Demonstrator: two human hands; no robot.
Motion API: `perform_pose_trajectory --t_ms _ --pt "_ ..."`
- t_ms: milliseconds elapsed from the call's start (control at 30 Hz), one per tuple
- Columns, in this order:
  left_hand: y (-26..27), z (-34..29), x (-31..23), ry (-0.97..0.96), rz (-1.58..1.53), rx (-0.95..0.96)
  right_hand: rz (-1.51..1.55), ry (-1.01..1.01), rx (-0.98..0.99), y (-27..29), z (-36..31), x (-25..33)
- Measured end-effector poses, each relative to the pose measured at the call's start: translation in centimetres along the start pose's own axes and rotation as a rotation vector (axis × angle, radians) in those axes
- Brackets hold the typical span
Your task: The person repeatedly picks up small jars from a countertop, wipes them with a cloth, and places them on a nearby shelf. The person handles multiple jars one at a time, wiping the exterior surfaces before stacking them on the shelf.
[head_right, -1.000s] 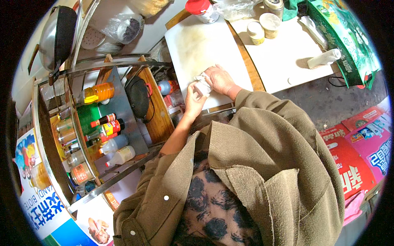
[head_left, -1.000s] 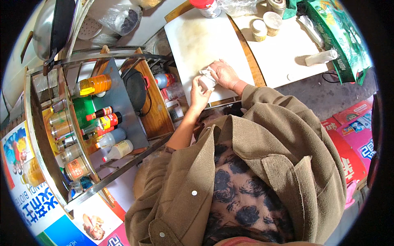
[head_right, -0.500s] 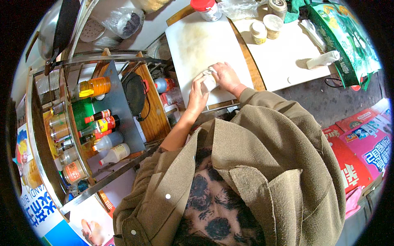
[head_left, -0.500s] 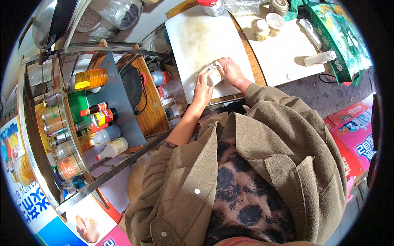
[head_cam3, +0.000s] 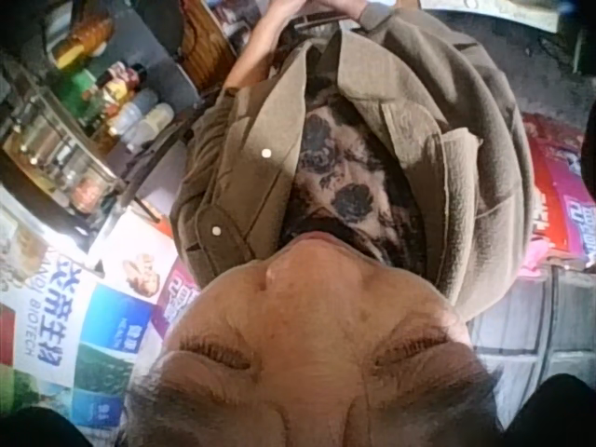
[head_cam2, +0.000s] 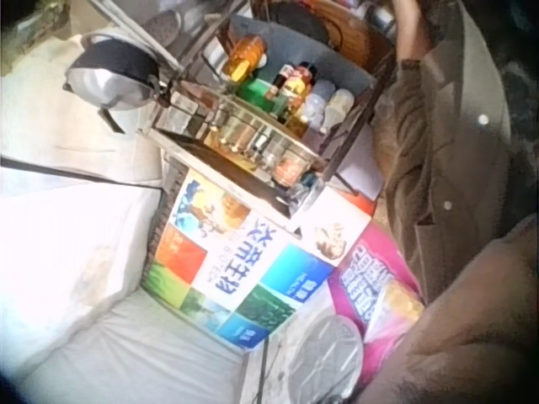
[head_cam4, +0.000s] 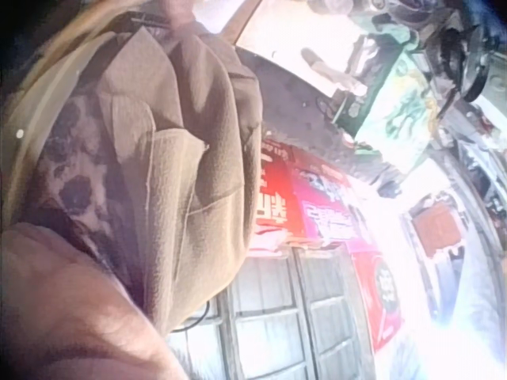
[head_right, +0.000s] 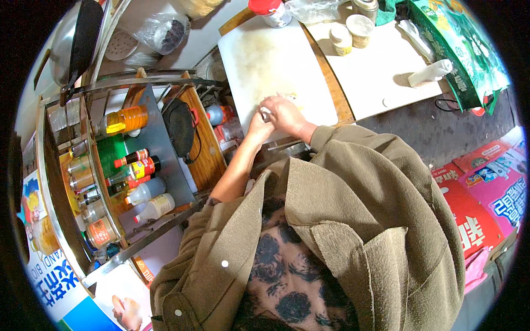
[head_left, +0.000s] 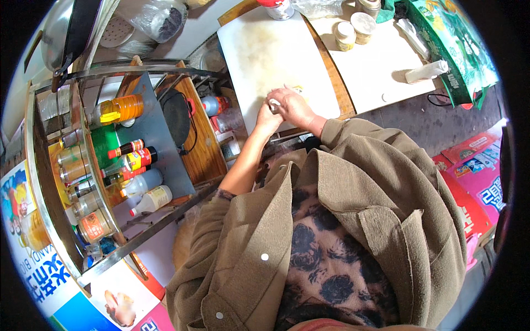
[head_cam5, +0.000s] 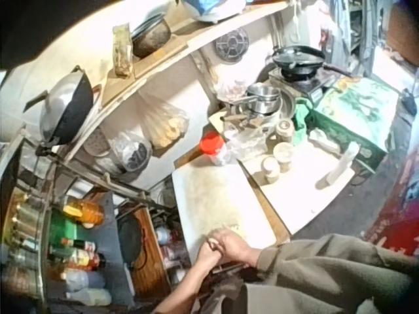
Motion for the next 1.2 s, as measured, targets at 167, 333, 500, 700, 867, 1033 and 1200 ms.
perform_pose_trajectory --t_ms 167,333,500,700,867,1033,1200 --pt "-0.5 -0.7 -0.1 -0.177 0.044 -0.069 -0.296 -0.585 -0.09 6.8 -2.2 -7.6" --pt "0.2 -2.3 -3.2 -0.331 0.334 -0.314 0.026 -0.108 -0.063 1.8 -2.0 -2.8" --pt "1.2 -3.2 -5.2 -0.349 0.348 -0.342 -0.08 -0.315 -0.224 5.8 -3.1 -7.0" --pt "-0.2 -0.7 -2.1 -0.107 -0.185 -0.019 -0.018 -0.416 -0.105 4.0 -2.6 -7.4" --pt "0.5 -1.0 -3.4 -0.275 0.113 -0.105 0.075 -0.107 -0.111 2.2 -1.4 -2.5" --pt "0.4 -3.1 -6.2 -0.464 0.403 -0.256 -0.139 -0.543 -0.179 5.7 -3.0 -8.1" --pt "0.6 -3.1 -7.1 -0.488 0.495 -0.228 0.075 -0.248 -0.182 4.0 -2.4 -5.1"
Point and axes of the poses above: each hand's wrist, its own z-axis towards the middle knuckle, its own y-axis out of the back of the hand, x = y × z, the point moved 10 cm from there along z, towards the middle knuckle, and after that the axes turned 12 degrees about z, right-handed, at the moved point
